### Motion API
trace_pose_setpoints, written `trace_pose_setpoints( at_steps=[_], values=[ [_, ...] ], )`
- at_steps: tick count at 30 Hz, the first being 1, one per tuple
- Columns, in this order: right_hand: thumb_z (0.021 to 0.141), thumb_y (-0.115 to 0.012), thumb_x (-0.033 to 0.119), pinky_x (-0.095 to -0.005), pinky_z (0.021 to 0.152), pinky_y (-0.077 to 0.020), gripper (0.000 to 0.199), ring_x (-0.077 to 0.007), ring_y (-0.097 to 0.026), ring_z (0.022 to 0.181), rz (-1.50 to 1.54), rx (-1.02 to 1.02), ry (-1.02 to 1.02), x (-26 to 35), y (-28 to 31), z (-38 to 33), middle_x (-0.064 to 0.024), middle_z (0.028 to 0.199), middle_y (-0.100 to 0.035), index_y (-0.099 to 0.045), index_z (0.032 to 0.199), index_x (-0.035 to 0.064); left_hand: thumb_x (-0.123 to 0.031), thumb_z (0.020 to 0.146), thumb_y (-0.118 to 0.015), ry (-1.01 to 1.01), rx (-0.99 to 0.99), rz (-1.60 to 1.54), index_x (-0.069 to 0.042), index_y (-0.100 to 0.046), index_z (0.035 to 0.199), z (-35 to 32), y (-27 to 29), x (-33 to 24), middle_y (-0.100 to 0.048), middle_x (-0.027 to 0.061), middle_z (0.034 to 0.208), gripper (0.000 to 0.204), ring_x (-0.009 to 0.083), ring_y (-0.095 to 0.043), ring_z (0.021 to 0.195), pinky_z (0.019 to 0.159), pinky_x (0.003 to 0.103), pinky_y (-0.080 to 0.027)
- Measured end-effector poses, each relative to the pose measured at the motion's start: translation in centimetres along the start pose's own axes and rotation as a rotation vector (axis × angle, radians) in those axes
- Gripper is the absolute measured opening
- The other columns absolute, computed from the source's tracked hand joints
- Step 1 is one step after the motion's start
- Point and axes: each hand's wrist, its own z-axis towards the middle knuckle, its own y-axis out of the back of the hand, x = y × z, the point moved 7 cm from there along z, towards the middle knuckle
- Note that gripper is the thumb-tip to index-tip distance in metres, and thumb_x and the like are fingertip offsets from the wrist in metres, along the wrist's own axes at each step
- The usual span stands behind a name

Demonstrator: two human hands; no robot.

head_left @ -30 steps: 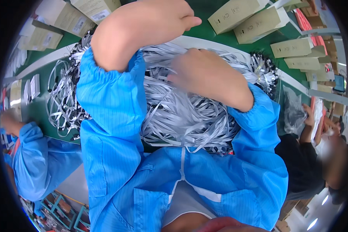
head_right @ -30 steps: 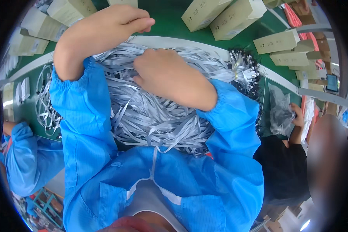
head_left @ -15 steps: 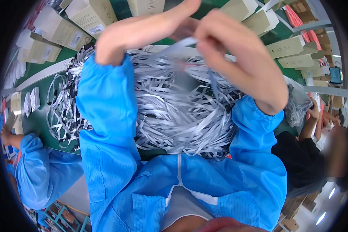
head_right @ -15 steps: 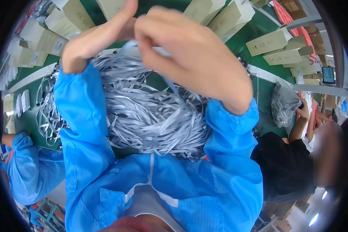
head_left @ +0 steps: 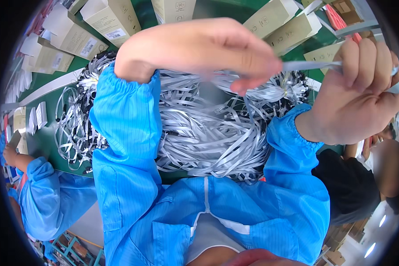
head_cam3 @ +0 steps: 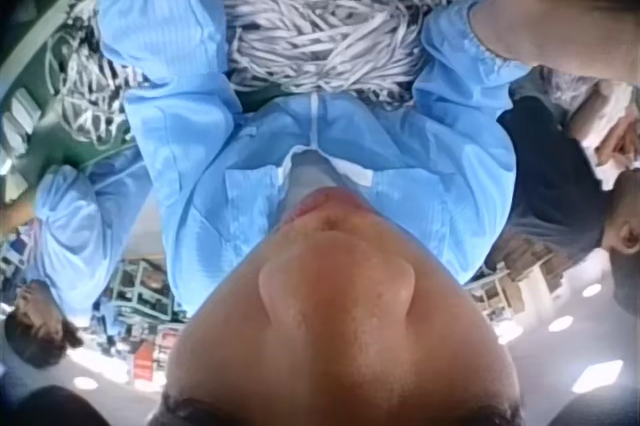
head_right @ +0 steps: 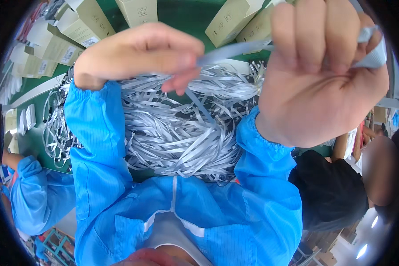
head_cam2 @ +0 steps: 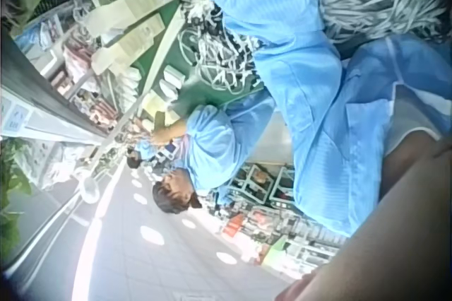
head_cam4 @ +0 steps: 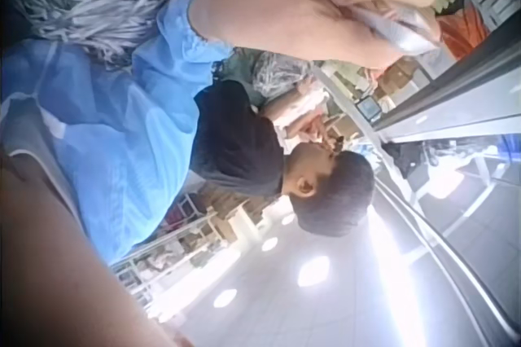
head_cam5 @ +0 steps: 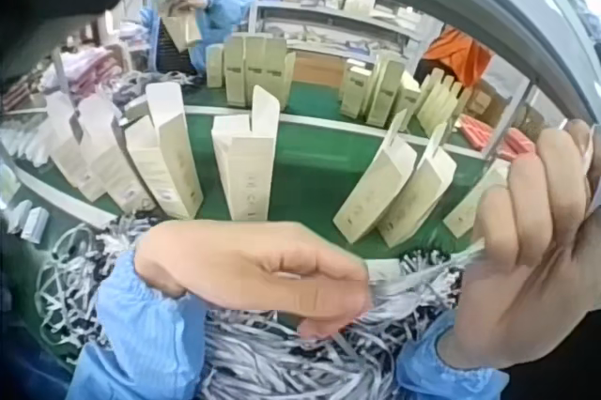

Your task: Organizing and bundling large quantities of white electrical wires on a production line and placing them into boxes.

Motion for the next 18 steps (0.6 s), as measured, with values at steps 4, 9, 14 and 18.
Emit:
trace_pose_setpoints(
  at_steps=[4, 9, 14, 18],
  values=[
    [0.093, -0.054, 0.019, -0.0338, 0.062, -0.0328, 0.007, -0.0151, -0.037, 0.065, -0.057, -0.047, 0.054, 1.7, 0.6, -0.7, 0.0028, 0.069, -0.036, -0.055, 0.089, 0.0146, -0.030, 0.108, -0.049, -0.099, 0.041, 0.090, -0.002, -0.062, 0.080, 0.2, -0.7, -0.6, -0.058, 0.0032, 0.070, 0.042, 0.0107, -0.057, 0.069, 0.069, 0.028, -0.048],
    [0.092, -0.053, 0.021, -0.0332, 0.065, -0.0263, 0.007, -0.0117, -0.025, 0.062, -0.077, -0.031, 0.340, 4.5, -0.4, -2.5, 0.0069, 0.069, -0.030, -0.055, 0.086, 0.0202, -0.029, 0.105, -0.055, -0.155, -0.287, -0.097, -0.002, -0.062, 0.076, -0.5, 0.1, -3.5, -0.057, 0.0007, 0.068, 0.041, 0.0056, -0.055, 0.066, 0.062, 0.022, -0.044],
    [0.089, -0.050, 0.020, -0.0350, 0.070, -0.0258, 0.007, -0.0128, -0.026, 0.063, -0.049, 0.144, 0.305, 2.5, -1.2, -0.3, 0.0073, 0.068, -0.030, -0.056, 0.086, 0.0177, -0.026, 0.103, -0.058, 0.116, -0.418, -0.243, 0.001, -0.070, 0.095, -1.5, 2.8, -5.3, -0.062, 0.0001, 0.074, 0.031, 0.0072, -0.053, 0.065, 0.060, 0.023, -0.043],
    [0.090, -0.045, 0.021, -0.0373, 0.069, -0.0298, 0.015, -0.0110, -0.030, 0.065, 0.314, 0.240, 0.148, 0.1, -0.2, 1.0, 0.0028, 0.068, -0.032, -0.046, 0.081, 0.0095, -0.029, 0.103, -0.058, 0.163, -0.414, 0.001, 0.000, -0.069, 0.091, -3.2, 3.6, -3.6, -0.061, -0.0001, 0.072, 0.033, 0.0063, -0.056, 0.067, 0.061, 0.021, -0.044]
  ],
)
